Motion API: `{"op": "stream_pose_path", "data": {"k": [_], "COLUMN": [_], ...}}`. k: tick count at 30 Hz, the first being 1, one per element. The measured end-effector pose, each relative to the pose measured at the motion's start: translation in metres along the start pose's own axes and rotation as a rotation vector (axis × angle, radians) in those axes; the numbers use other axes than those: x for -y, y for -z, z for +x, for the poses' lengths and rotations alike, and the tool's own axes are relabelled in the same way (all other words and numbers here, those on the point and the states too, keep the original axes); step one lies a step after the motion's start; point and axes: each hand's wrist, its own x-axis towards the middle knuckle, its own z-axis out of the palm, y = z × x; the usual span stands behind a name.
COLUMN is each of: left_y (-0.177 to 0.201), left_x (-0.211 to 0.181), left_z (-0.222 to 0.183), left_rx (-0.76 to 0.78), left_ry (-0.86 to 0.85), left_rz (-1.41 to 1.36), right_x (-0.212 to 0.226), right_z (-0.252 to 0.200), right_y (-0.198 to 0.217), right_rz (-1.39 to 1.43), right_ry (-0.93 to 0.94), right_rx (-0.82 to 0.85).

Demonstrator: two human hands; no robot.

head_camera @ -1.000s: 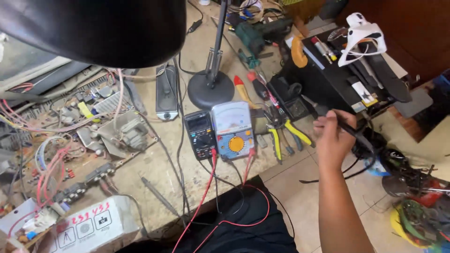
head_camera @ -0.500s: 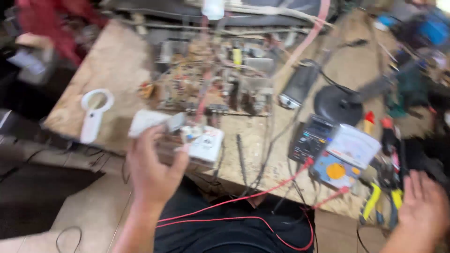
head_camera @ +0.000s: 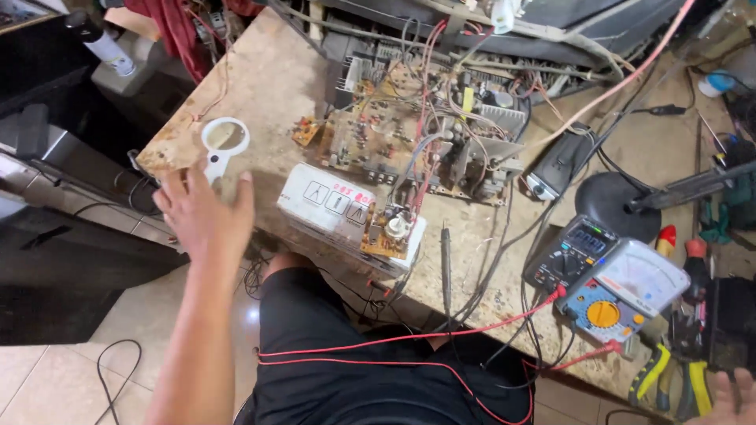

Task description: Repairing a CRT television by stripping wires, testing circuits with a multimeter, and soldering components.

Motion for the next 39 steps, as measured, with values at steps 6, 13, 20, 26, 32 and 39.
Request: {"op": "stream_pose_path", "data": {"k": [6, 13, 20, 26, 32, 39], "left_y": [-0.078, -0.018, -0.021, -0.039, -0.053, -0.059], "left_x": [0.078, 0.032, -0.007, -0.032, -0.067, -0.083], "left_z": [0.065, -0.045, -0.209, -0.228, -0.192, -0.170], "left_rx": [-0.166, -0.509, -0.226, -0.163, -0.337, -0.470], "left_ry": [-0.169, -0.385, -0.799, -1.041, -0.608, -0.555], "left_rz": [0.215, -0.352, -0.545, -0.580, -0.380, -0.409], "right_x": [0.153, 0.313, 0.367, 0.377, 0.302, 0.278], "right_z": [0.053, 0.078, 0.068, 0.069, 0.063, 0.071], "right_y": [-0.054, -0.142, -0.204, -0.203, -0.192, -0.187], "right_rz": [-0.418, 0.114, 0.850, 1.113, 0.974, 0.876], "right_ry": [-0.675, -0.500, -0.189, -0.438, -0.714, -1.030], "right_rx": [-0.258, 0.002, 1.086, 0.869, 0.510, 0.423]}}
